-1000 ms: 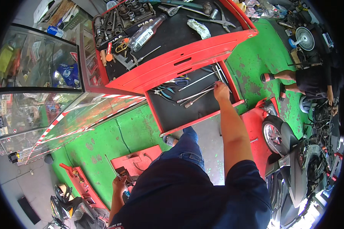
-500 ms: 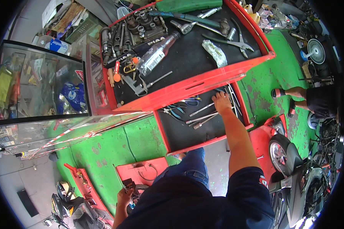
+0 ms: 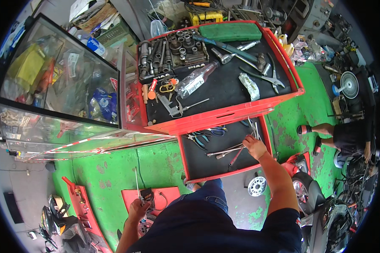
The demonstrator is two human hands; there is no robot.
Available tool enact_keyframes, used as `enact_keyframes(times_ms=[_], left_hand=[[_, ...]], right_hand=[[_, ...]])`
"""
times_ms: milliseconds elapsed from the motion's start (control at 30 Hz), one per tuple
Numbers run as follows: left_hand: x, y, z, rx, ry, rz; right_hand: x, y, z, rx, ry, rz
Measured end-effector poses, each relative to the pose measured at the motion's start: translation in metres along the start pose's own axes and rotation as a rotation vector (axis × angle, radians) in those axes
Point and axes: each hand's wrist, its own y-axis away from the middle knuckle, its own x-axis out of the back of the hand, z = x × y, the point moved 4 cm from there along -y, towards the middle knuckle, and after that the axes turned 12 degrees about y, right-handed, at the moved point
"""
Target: Replacing the front brake pads on a motorcycle.
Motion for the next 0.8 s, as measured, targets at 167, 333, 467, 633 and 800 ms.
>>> enact_keyframes(times_ms=[167,333,467,633,800], left_hand=[[0.006,0.001,0.023,-0.133,-0.056,-0.021],[0.006,0.002,0.031,-0.259,-0.167,-0.072],[0.007,0.011,0.035,-0.317,-0.118,-0.048],[0.004,0.021,0.051,-0.570,-0.219,-0.079],[0.005,0.028,0.078,-0.751,-0.051,-0.063]], right_hand=[[0.008,0.018,0.003,-0.227,-0.137,0.146],[-0.009,0.035,0.002,-0.494,-0.300,0.327],[-0.028,0.037,-0.027,-0.460,-0.569,0.025],[0.012,0.012,-0.088,0.064,-0.394,0.037],[0.056,-0.021,-0.119,0.009,-0.423,0.053]])
